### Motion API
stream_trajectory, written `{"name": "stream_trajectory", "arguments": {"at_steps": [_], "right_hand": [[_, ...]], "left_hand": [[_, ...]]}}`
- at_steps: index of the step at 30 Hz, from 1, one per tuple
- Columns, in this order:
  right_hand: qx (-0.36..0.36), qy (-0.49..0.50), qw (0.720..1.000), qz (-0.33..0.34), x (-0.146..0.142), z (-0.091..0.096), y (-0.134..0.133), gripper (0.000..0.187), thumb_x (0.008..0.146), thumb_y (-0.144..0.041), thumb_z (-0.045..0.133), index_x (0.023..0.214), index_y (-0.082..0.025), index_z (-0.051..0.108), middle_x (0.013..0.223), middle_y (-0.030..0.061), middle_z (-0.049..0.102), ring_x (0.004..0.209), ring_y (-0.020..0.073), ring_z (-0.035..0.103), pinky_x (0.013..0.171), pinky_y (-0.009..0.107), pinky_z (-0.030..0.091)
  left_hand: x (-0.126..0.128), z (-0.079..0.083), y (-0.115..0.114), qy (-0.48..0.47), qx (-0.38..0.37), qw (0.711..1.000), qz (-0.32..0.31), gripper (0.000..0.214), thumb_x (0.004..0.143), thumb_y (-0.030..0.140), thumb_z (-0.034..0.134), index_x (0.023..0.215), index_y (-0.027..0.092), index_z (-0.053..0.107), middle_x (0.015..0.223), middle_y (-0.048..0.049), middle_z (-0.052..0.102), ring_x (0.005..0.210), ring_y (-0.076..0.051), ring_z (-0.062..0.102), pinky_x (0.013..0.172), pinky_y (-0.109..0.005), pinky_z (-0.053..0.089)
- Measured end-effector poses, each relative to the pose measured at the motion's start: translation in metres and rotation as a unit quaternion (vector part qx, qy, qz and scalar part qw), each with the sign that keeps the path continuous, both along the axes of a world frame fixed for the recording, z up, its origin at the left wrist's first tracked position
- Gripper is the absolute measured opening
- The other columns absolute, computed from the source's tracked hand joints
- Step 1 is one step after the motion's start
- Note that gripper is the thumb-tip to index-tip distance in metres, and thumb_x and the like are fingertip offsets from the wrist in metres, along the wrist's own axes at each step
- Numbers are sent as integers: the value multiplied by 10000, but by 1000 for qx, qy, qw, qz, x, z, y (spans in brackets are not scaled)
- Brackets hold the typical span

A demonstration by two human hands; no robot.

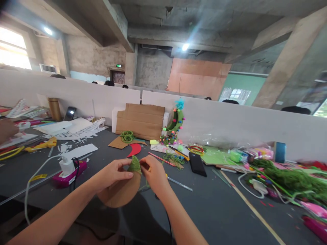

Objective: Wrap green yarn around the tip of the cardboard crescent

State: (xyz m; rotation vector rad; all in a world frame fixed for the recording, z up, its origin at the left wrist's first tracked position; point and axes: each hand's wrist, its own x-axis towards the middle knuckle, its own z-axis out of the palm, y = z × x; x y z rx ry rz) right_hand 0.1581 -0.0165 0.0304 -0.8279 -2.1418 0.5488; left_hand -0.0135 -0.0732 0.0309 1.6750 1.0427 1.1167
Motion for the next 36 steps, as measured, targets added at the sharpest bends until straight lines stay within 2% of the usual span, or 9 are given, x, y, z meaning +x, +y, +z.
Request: {"name": "stream_trajectory", "arguments": {"at_steps": [9,12,15,18,21,24,26,30,36], "right_hand": [[-58,12,998,13,4,6,0,86,730,-170,516,746,-168,601,705,4,592,658,146,545,609,246,427],[-65,5,998,6,6,1,7,139,693,-134,524,791,-174,614,708,-8,592,633,134,521,589,239,409],[-84,-10,996,-3,6,-9,17,135,661,-103,518,723,-168,619,601,-31,559,539,116,484,503,218,369],[-107,-20,994,16,5,-15,20,123,663,-113,511,674,-166,622,550,-37,567,483,107,489,460,206,363],[-90,5,996,15,5,-14,12,189,656,-118,524,791,-186,638,741,-5,645,664,147,566,600,244,429],[-58,58,997,-14,5,-9,-2,208,726,-157,485,891,-201,604,933,28,631,886,180,555,772,294,416],[-44,83,995,-30,5,-8,-10,139,766,-216,490,862,-199,589,901,34,619,870,186,552,773,305,411],[-20,102,993,-49,2,-10,-17,42,725,-236,572,721,-198,590,777,28,593,800,203,534,744,317,388],[-59,135,987,-59,2,-10,-16,97,732,-232,558,649,-200,596,702,7,578,728,181,516,688,289,365]], "left_hand": [[7,8,-3,69,22,997,6,296,728,214,550,1004,175,651,1005,-57,657,941,-227,572,840,-321,408],[6,7,-1,47,18,999,6,307,740,227,546,1026,173,643,1004,-61,655,946,-230,569,846,-323,402],[4,7,2,32,14,999,16,314,745,246,548,1039,165,625,998,-59,652,929,-228,570,824,-313,406],[2,8,3,66,35,995,61,276,730,254,563,979,162,635,959,-49,651,882,-221,568,778,-297,410],[2,7,2,101,65,987,106,219,729,240,553,908,158,647,929,-51,640,875,-219,559,759,-293,410],[4,5,1,104,65,985,118,211,738,231,540,903,155,646,934,-59,629,882,-216,554,767,-294,411],[5,3,-1,111,63,983,133,207,743,231,535,901,153,642,923,-58,623,863,-210,554,760,-293,410],[7,2,-3,131,65,975,165,195,744,222,526,891,152,632,903,-52,608,827,-197,544,732,-286,405],[9,-4,-4,148,81,971,167,173,738,222,534,871,167,629,898,-44,598,799,-186,537,681,-273,405]]}}
